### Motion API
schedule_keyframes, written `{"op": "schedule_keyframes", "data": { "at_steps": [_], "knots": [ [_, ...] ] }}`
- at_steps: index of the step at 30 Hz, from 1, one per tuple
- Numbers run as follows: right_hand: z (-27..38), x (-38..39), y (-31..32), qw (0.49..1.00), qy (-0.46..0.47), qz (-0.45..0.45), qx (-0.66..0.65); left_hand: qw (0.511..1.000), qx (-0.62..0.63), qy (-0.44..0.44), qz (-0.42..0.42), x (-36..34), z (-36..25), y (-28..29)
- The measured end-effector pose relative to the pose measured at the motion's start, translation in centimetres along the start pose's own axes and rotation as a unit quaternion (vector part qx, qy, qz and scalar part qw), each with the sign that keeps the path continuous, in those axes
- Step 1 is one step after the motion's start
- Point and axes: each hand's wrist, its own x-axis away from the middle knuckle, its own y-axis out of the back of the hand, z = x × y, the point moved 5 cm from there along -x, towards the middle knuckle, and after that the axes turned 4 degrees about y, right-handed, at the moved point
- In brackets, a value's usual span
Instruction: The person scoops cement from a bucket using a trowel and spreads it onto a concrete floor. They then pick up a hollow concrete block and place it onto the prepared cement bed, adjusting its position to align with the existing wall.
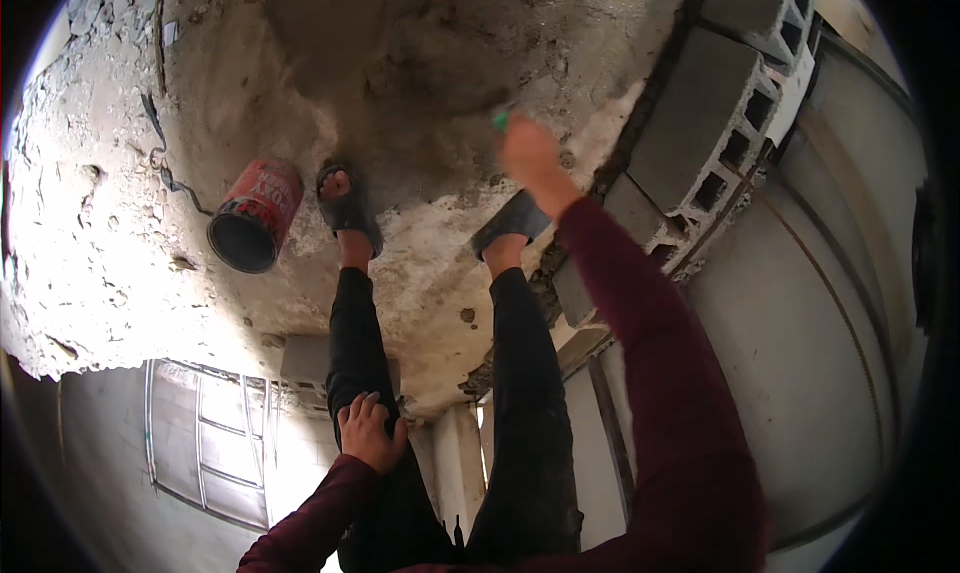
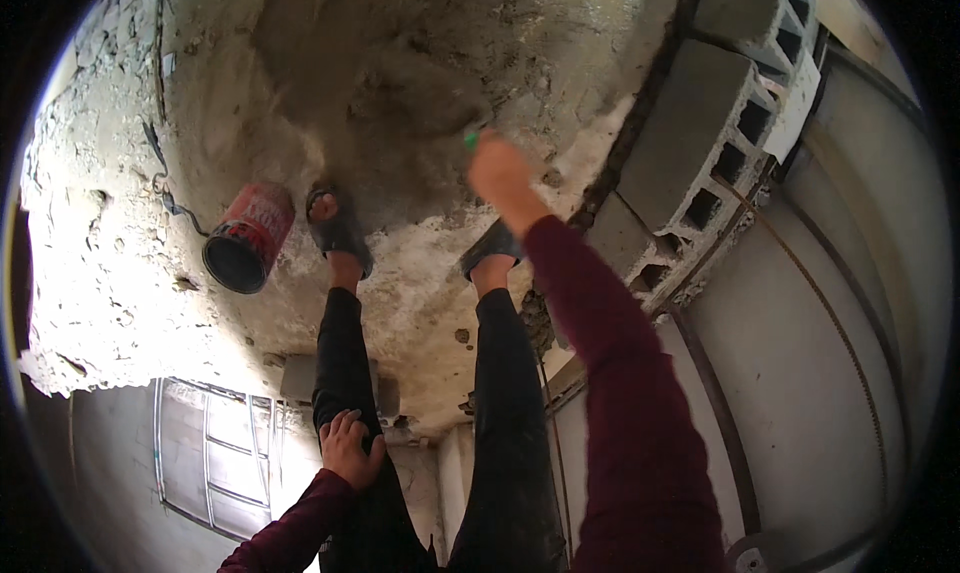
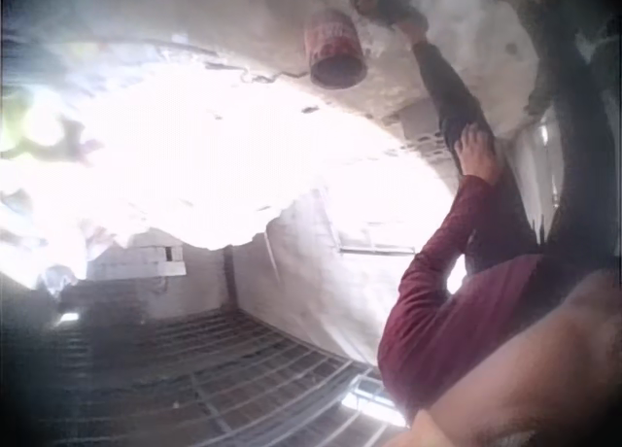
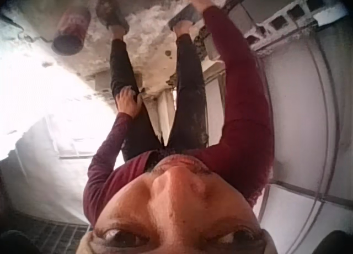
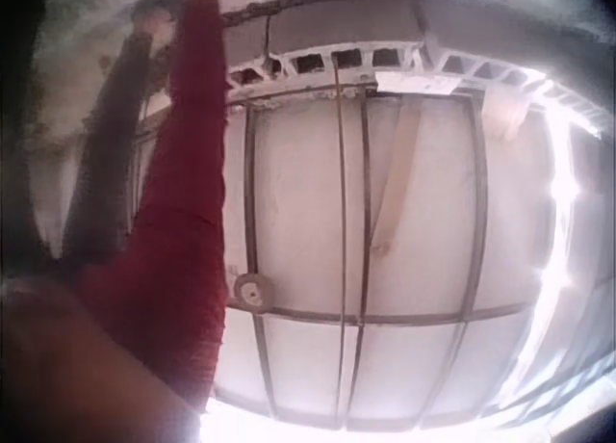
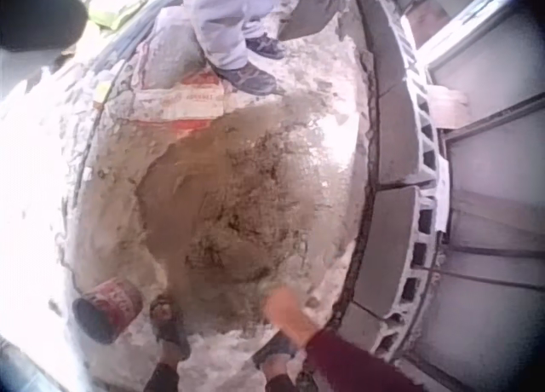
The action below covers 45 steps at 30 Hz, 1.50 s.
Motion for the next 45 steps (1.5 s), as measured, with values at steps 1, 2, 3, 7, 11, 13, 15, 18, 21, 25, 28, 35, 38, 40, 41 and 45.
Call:
{"op": "schedule_keyframes", "data": {
  "at_steps": [1, 2, 3, 7, 11, 13, 15, 18, 21, 25, 28, 35, 38, 40, 41, 45],
  "knots": [
    [-0.1, 0.5, -1.9, 1.000, -0.010, 0.020, -0.012, 1.000, -0.001, -0.012, -0.003, -0.3, -0.1, -0.1],
    [0.7, 0.7, -2.3, 0.998, -0.026, 0.039, -0.032, 1.000, -0.001, -0.015, -0.007, -0.1, 0.3, -0.5],
    [1.6, 1.3, -2.9, 0.996, -0.042, 0.060, -0.054, 1.000, 0.000, -0.016, -0.010, -0.1, 0.7, -0.7],
    [0.2, 5.2, -2.0, 0.994, -0.093, 0.007, -0.049, 1.000, 0.010, 0.011, -0.007, 0.5, 1.0, -0.8],
    [-12.5, 4.3, 2.5, 0.972, -0.224, -0.071, 0.007, 1.000, 0.017, 0.014, 0.001, 0.5, 1.7, -0.7],
    [-19.8, 3.0, 5.3, 0.965, -0.176, -0.180, 0.074, 1.000, 0.023, -0.003, 0.006, 0.1, 1.9, -0.8],
    [-22.6, 1.0, 5.6, 0.943, -0.267, -0.198, 0.033, 0.999, 0.032, -0.003, 0.007, 0.1, 2.2, -0.8],
    [-21.8, -0.4, 2.9, 0.953, -0.249, -0.165, 0.051, 0.999, 0.053, -0.012, -0.001, 0.0, 2.3, -0.7],
    [-13.2, -0.8, -1.5, 0.950, -0.287, -0.119, -0.031, 0.999, 0.053, 0.007, 0.007, 0.6, 2.6, -1.0],
    [-5.1, -0.5, -5.2, 0.881, -0.333, -0.058, -0.330, 0.998, 0.034, 0.017, -0.042, 0.9, 2.9, -0.3],
    [-2.0, 0.6, -6.3, 0.848, -0.299, -0.046, -0.435, 0.995, 0.079, 0.038, -0.047, 1.0, 4.4, -0.8],
    [7.7, 3.1, -7.4, 0.947, -0.217, -0.103, -0.215, 0.986, 0.119, 0.103, -0.047, -1.0, 9.6, -3.3],
    [7.5, 2.8, -7.0, 0.962, -0.195, -0.044, -0.187, 0.989, 0.055, 0.123, -0.055, -5.8, 12.1, -4.8],
    [6.9, 5.5, -7.5, 0.939, -0.227, -0.043, -0.254, 0.983, 0.029, 0.179, -0.034, -7.7, 12.8, -4.7],
    [6.1, 7.6, -7.8, 0.926, -0.243, -0.038, -0.286, 0.976, 0.028, 0.218, -0.012, -8.3, 12.3, -4.2],
    [-0.1, 15.7, -12.9, 0.857, -0.345, -0.029, -0.382, 0.964, 0.012, 0.263, 0.026, -9.0, 11.7, -3.8]
  ]
}}
